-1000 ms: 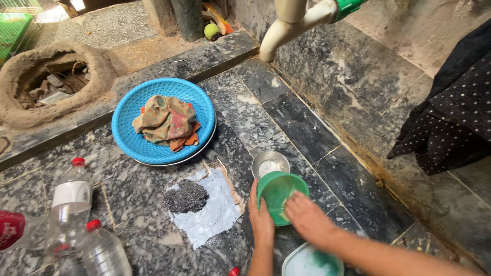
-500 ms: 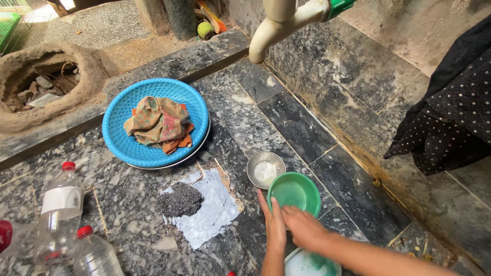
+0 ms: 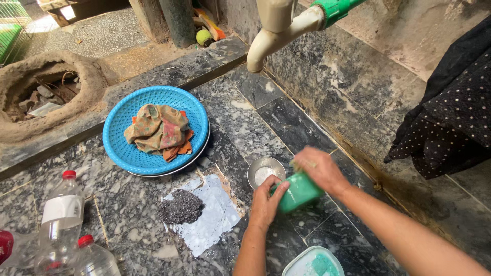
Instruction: The person washes several metal pots and bowls, and multiple plastic bottles by hand. They use a sponge dipped in soapy water to scrub the items and then rinse them under a running tap.
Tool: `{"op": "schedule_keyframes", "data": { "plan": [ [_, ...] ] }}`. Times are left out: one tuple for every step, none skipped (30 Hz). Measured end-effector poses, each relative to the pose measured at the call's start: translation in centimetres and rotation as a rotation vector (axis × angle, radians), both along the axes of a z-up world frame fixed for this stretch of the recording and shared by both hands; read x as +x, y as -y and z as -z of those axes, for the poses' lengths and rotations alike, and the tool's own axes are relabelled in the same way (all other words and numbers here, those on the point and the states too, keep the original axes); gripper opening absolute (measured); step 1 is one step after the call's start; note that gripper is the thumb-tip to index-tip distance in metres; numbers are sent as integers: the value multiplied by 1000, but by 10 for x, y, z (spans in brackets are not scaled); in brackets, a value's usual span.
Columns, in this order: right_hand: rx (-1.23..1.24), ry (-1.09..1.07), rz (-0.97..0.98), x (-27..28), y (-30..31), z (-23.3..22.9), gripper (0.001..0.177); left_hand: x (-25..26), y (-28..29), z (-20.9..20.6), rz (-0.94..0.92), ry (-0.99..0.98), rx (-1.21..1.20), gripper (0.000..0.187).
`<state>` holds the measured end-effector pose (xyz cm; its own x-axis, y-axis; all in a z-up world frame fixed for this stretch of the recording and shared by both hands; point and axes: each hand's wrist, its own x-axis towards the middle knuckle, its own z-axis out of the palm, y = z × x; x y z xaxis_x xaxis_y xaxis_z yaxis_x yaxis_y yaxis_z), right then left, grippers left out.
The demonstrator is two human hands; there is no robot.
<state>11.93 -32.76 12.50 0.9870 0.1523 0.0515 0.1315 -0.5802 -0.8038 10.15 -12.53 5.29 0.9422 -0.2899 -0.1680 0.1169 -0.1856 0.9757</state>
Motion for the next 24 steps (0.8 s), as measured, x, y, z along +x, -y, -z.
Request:
{"op": "schedule_keyframes", "data": {
  "plan": [
    [-66,151,106,2,-1,-11,32,0,4,3,0,1,1,35],
    [-129,301,215,2,-4,-21,35,1,10,5,-77,-101,-264,29],
    [-127,301,218,-7,-14,-24,35,2,15,4,-155,-203,-529,24],
    [-94,367,112,-20,-28,-21,34,2,19,2,-153,-201,-530,24],
    [-62,431,4,-26,-38,-19,36,1,23,-2,-163,-243,-668,32],
    [-63,428,5,-23,-44,-14,36,-3,26,-5,-174,-289,-804,55],
    [-325,591,-1,-16,-48,-7,43,-7,29,-8,-174,-292,-805,55],
    [-590,744,-7,-12,-48,3,50,-13,32,-9,-118,-267,-805,53],
    [-565,294,117,-1,-42,11,51,-19,36,-9,-62,-241,-806,52],
    [-522,-150,233,19,-34,17,52,-26,38,-8,-62,-243,-806,52],
    [-517,-273,231,44,-23,18,57,-36,39,-6,-26,-171,-779,46],
    [-512,-393,233,59,-13,18,61,-39,43,-6,14,-96,-753,40],
    [-513,-393,236,58,-10,21,61,-40,48,-6,17,-97,-754,40],
    [-500,-469,217,51,-13,24,66,-42,50,-7,-22,-155,-711,45],
    [-486,-544,195,41,-18,25,71,-42,49,-7,-61,-213,-666,51],
    [-488,-54,88,14,-33,30,60,-37,46,-9,-64,-208,-669,51],
    [-471,433,-34,-9,-47,32,55,-31,40,-11,-170,-266,-722,43],
    [-469,432,-40,-13,-51,28,55,-29,35,-13,-279,-330,-773,38],
    [-449,491,-37,-18,-54,26,56,-30,33,-16,-286,-330,-773,38],
    [-429,552,-27,-20,-55,26,58,-34,31,-19,-231,-286,-789,49],
    [-429,551,-26,-4,-52,25,58,-37,31,-22,-177,-242,-804,62],
    [-500,67,60,26,-42,23,57,-41,32,-25,-174,-246,-804,62],
    [-550,-423,131,46,-35,25,58,-46,33,-29,-177,-254,-835,59],
    [-550,-424,132,49,-29,31,58,-49,32,-33,-183,-261,-865,56]
  ]
}}
